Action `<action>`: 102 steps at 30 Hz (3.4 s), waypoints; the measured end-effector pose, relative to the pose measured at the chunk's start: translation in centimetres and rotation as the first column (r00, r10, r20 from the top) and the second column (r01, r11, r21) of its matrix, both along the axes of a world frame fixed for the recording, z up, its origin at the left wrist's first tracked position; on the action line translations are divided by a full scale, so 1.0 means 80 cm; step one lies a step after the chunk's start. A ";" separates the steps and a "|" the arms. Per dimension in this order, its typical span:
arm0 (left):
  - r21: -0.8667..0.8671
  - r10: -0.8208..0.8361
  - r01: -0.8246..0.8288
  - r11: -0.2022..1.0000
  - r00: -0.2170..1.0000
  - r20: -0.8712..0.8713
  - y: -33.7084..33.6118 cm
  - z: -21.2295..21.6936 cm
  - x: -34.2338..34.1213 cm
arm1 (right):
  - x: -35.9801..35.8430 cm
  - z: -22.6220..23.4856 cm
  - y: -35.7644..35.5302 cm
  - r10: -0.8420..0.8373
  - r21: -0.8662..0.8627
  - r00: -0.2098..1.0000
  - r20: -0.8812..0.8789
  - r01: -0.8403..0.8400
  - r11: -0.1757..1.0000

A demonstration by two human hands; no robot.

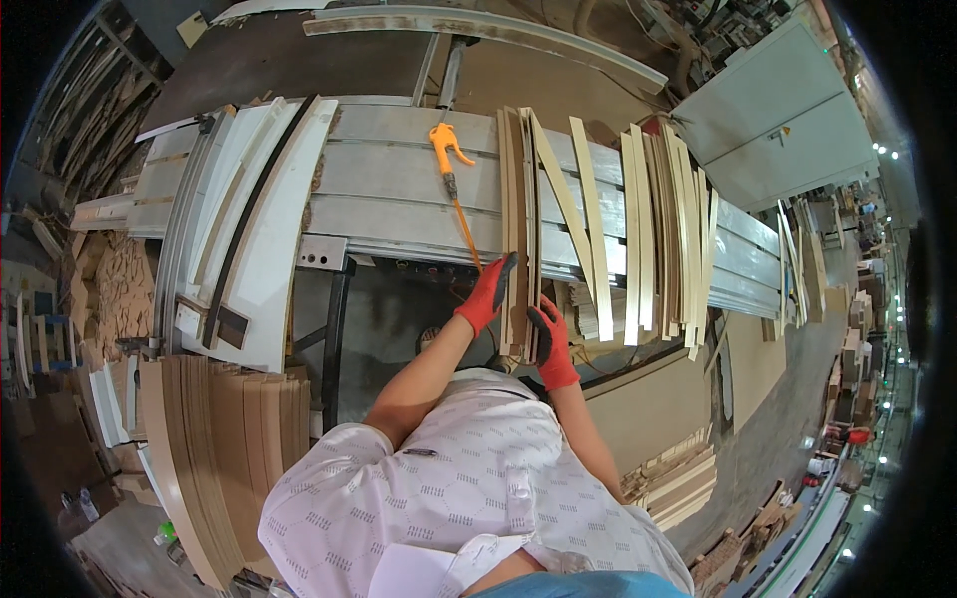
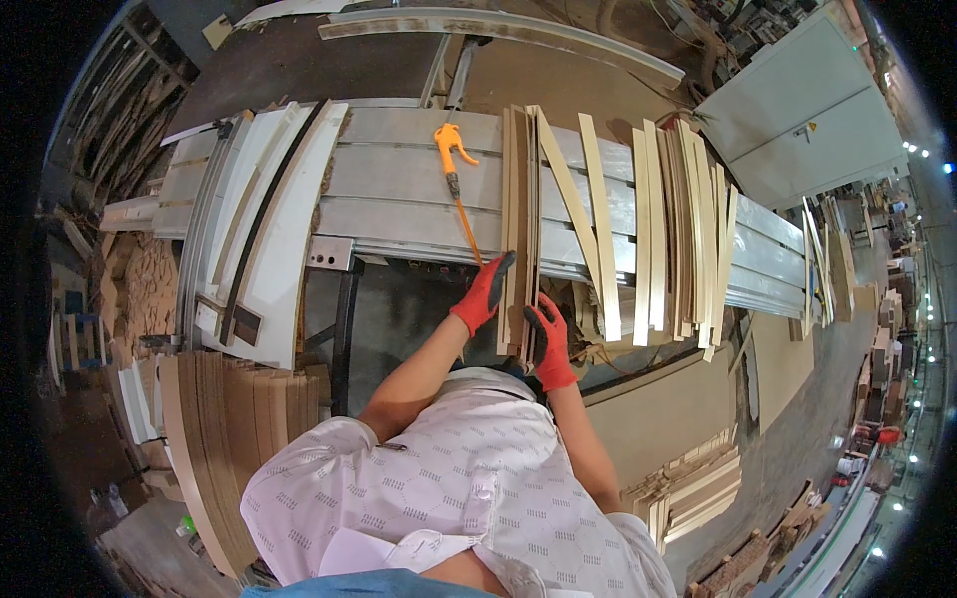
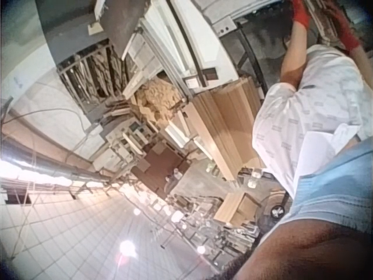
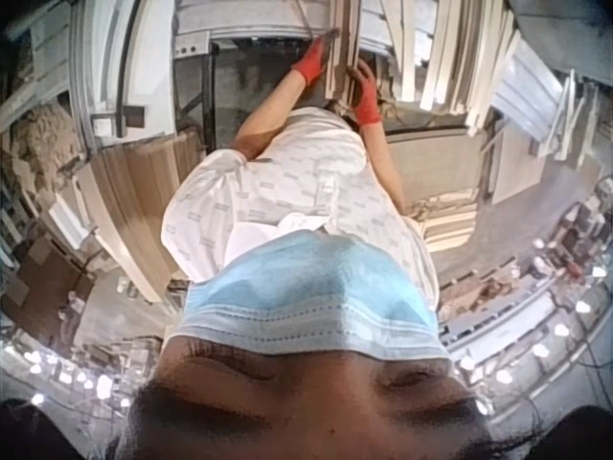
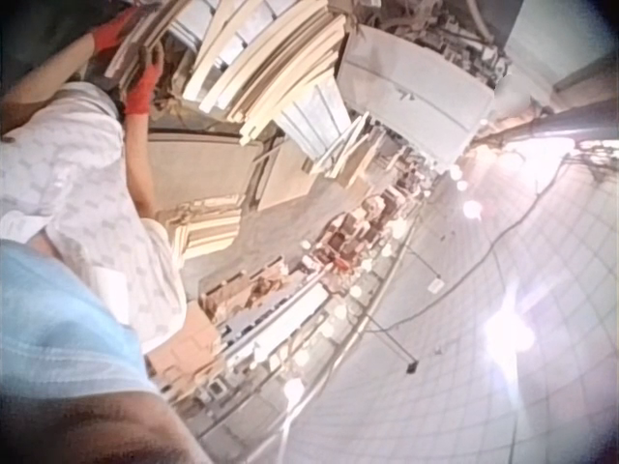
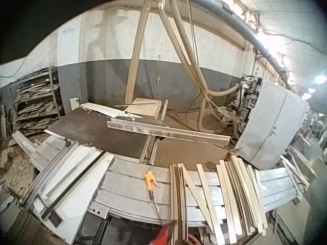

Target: Cutting wood pieces using a large industrial table saw and organizing them on a pallet.

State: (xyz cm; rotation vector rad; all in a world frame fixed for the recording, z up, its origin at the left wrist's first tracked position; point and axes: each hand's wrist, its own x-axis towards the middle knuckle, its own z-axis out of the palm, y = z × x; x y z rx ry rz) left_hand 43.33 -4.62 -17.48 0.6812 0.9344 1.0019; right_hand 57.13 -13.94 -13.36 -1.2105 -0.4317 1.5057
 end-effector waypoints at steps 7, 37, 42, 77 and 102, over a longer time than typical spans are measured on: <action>-0.001 -0.003 0.003 1.000 0.996 -0.084 0.002 0.003 0.003 | 0.001 0.007 0.000 0.013 -0.031 0.999 0.046 -0.012 0.999; 0.471 0.293 -0.034 0.881 0.823 -0.488 -0.072 0.277 -0.218 | -0.198 0.335 0.226 0.212 0.704 0.966 0.149 -0.255 0.663; 0.605 0.518 -0.103 0.789 0.641 -0.567 -0.084 0.285 -0.240 | -0.242 0.353 0.227 0.330 0.750 0.929 0.167 -0.337 0.569; 0.544 0.812 -0.603 0.583 0.428 -0.396 0.090 0.305 -0.442 | -0.548 0.410 0.322 0.520 0.884 0.783 0.341 -0.455 0.105; 0.294 -0.452 -0.809 0.509 -0.542 -0.708 -0.022 0.040 -0.660 | -0.648 0.284 0.297 0.769 0.671 0.537 0.346 -0.715 0.198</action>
